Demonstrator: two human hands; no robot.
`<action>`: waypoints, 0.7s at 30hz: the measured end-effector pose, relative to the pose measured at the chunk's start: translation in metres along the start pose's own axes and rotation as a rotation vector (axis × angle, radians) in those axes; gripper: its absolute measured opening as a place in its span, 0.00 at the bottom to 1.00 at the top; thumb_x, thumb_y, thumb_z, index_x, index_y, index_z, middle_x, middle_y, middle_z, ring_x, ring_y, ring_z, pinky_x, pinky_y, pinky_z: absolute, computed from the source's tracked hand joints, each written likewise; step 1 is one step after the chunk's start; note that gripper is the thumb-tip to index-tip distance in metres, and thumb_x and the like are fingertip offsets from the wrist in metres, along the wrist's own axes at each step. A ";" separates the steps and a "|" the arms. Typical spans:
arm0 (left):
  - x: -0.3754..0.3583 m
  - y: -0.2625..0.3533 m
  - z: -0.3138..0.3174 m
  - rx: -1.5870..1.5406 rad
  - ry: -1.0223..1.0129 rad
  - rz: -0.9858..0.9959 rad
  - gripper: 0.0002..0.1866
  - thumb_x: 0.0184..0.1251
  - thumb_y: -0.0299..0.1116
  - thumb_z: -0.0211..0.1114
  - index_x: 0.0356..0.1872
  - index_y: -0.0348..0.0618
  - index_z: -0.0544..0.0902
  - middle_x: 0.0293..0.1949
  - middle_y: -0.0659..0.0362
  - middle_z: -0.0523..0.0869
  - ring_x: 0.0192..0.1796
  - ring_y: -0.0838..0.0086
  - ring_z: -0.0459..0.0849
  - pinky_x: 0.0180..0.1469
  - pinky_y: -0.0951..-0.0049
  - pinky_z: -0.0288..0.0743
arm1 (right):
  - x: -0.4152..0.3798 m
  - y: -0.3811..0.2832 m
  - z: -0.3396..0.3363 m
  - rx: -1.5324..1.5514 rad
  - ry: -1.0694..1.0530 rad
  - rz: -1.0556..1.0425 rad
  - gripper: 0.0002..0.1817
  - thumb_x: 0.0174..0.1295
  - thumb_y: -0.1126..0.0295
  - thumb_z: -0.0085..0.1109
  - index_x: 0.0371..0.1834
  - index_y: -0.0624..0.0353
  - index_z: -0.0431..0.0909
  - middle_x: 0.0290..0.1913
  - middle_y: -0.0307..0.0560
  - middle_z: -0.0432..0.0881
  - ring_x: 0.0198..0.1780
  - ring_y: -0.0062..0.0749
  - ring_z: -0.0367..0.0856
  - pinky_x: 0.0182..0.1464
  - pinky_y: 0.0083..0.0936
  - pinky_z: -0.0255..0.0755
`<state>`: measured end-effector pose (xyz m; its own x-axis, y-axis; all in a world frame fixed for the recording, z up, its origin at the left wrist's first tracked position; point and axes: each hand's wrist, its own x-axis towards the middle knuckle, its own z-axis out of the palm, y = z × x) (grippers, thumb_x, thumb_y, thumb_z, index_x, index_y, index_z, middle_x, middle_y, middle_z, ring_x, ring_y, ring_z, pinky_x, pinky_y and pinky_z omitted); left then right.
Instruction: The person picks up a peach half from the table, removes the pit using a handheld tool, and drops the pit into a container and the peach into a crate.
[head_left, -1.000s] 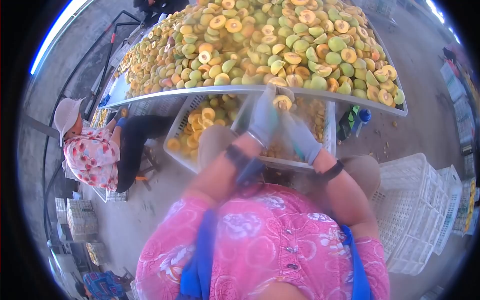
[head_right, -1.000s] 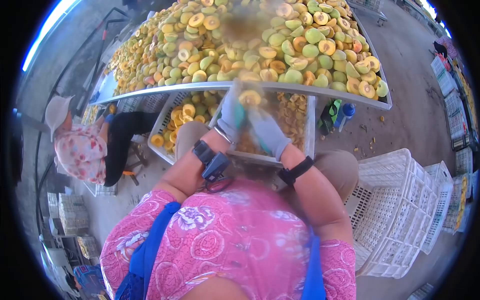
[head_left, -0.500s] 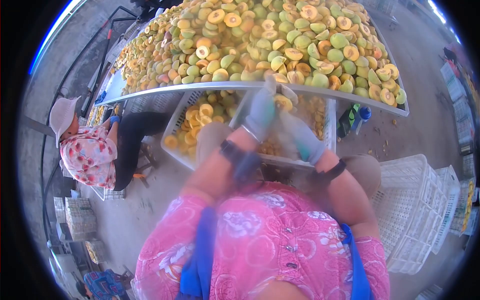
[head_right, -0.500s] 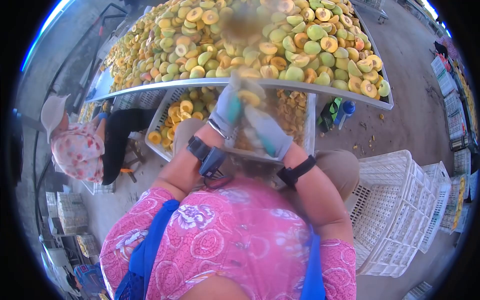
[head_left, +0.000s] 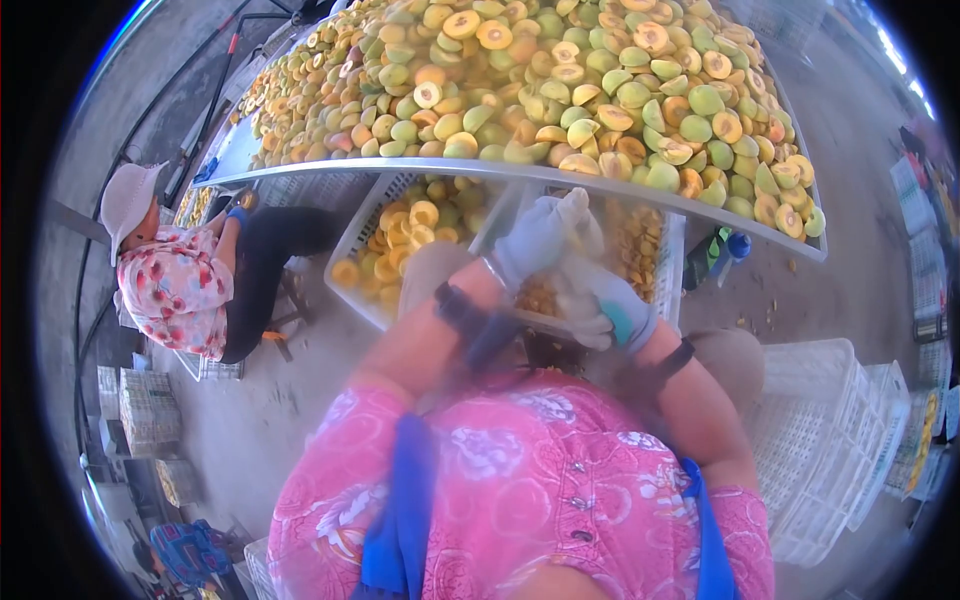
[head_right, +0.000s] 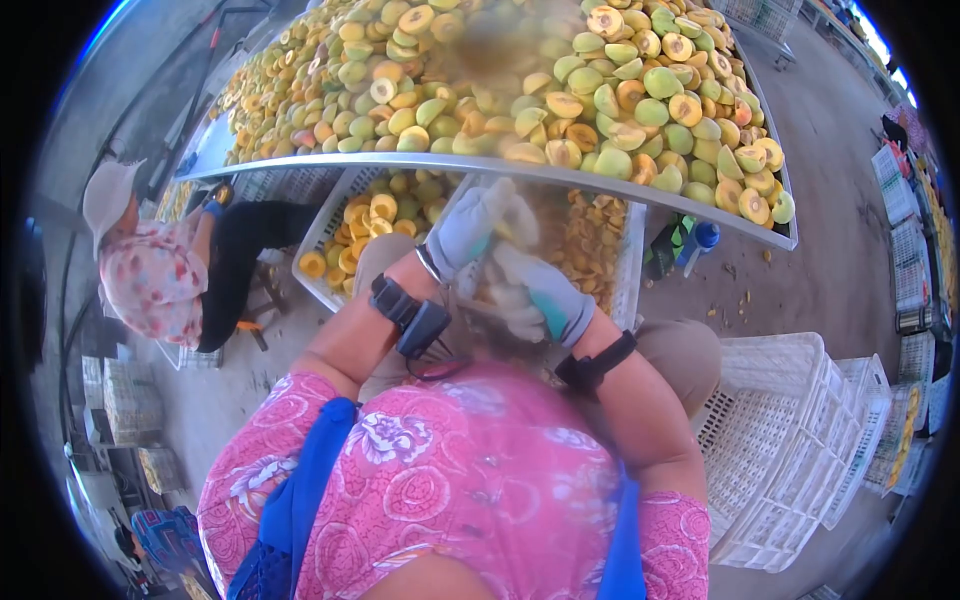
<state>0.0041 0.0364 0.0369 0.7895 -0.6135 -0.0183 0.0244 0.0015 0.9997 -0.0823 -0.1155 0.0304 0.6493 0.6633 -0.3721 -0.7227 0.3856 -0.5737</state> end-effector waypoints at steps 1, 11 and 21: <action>-0.002 0.003 -0.001 0.024 0.004 -0.008 0.33 0.75 0.56 0.43 0.30 0.35 0.85 0.28 0.57 0.86 0.34 0.73 0.81 0.43 0.75 0.72 | 0.001 0.000 0.000 0.027 -0.071 0.015 0.19 0.72 0.45 0.41 0.39 0.48 0.72 0.15 0.26 0.60 0.08 0.14 0.52 0.10 0.16 0.44; -0.017 -0.021 -0.022 -0.528 -0.040 0.164 0.32 0.73 0.59 0.44 0.31 0.37 0.80 0.29 0.53 0.84 0.31 0.68 0.81 0.38 0.71 0.77 | 0.031 0.013 0.003 0.301 -0.413 0.111 0.19 0.75 0.49 0.34 0.41 0.49 0.70 0.14 0.26 0.55 0.07 0.13 0.51 0.08 0.16 0.44; -0.033 -0.016 -0.073 -1.383 0.245 0.092 0.30 0.74 0.57 0.46 0.32 0.36 0.80 0.31 0.53 0.83 0.31 0.65 0.81 0.38 0.65 0.79 | 0.037 0.011 0.016 0.763 -0.773 0.216 0.25 0.74 0.44 0.31 0.54 0.50 0.71 0.16 0.29 0.56 0.07 0.12 0.49 0.06 0.15 0.42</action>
<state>0.0229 0.1143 0.0201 0.9028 -0.4181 -0.1003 0.4297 0.8856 0.1763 -0.0706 -0.0765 0.0220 0.3613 0.8835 0.2980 -0.9319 0.3314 0.1475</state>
